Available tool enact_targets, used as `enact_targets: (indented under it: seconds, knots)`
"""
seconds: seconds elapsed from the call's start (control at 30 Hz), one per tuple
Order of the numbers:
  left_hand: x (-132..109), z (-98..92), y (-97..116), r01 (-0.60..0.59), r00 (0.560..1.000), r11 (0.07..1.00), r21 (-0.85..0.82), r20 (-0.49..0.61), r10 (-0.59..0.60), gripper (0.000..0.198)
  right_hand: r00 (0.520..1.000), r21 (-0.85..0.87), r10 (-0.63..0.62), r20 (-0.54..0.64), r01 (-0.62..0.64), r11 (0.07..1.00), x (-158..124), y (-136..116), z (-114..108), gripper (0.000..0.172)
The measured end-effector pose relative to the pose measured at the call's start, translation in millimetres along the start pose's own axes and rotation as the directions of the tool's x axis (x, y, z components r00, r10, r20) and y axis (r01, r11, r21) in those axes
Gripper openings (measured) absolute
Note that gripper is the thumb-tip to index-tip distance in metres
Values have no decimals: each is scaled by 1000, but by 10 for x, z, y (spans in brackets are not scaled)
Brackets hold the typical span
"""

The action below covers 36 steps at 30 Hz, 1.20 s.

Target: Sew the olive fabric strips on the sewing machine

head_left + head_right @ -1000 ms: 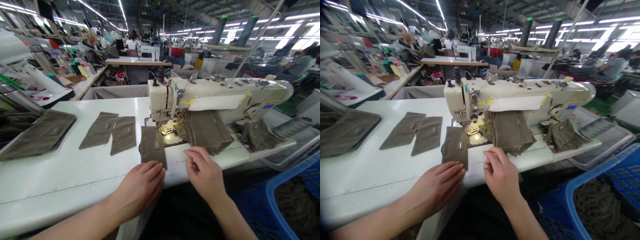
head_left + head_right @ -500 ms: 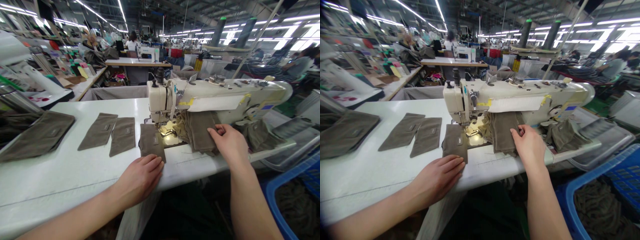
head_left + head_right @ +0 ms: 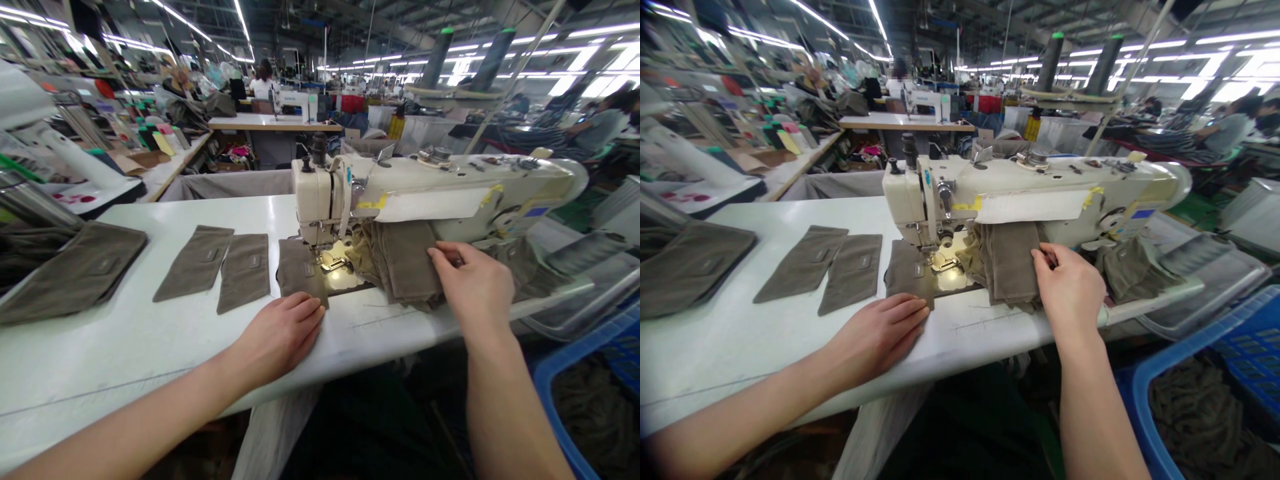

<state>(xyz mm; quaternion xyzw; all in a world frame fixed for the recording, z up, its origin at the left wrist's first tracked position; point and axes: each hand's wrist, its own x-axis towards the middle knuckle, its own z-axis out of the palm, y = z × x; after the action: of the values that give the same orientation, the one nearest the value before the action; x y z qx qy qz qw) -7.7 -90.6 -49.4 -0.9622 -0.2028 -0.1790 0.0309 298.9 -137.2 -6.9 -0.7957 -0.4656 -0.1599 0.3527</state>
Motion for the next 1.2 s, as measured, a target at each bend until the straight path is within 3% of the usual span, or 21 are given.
enact_targets:
  seconds: [0.17, 0.43, 0.57, 0.67, 0.87, 1.0, 1.2]
  knots:
    - [42, 13, -78, 7, 1000, 1000, 8, 0, -7, 29, 997, -107, 63, 52, -57, 993, 8, -7, 11, 25]
    - [100, 18, -203, 20, 999, 1000, 8, 26, -20, 30, 973, -109, 135, 186, -117, 987, 59, -16, 14, 23]
    - [133, 33, -279, 23, 999, 1000, -2, 41, -23, 31, 991, -116, 60, 121, -46, 992, 65, -16, 45, 20]
    - [158, 38, -333, 24, 999, 1000, -2, 49, -24, 32, 999, -9, -38, 35, 39, 999, 69, -35, 39, 21]
    - [217, 21, -406, 39, 999, 999, -13, 36, -38, 32, 989, 313, 146, -7, -136, 940, 58, -147, -94, 21]
    - [256, 30, -461, 38, 999, 999, -28, 9, -38, 31, 993, 270, 61, -96, -33, 962, 39, -183, -173, 22]
    - [304, 51, -554, 62, 997, 998, -9, 42, -62, 34, 996, 264, 85, -29, -75, 962, 17, -173, -187, 21]
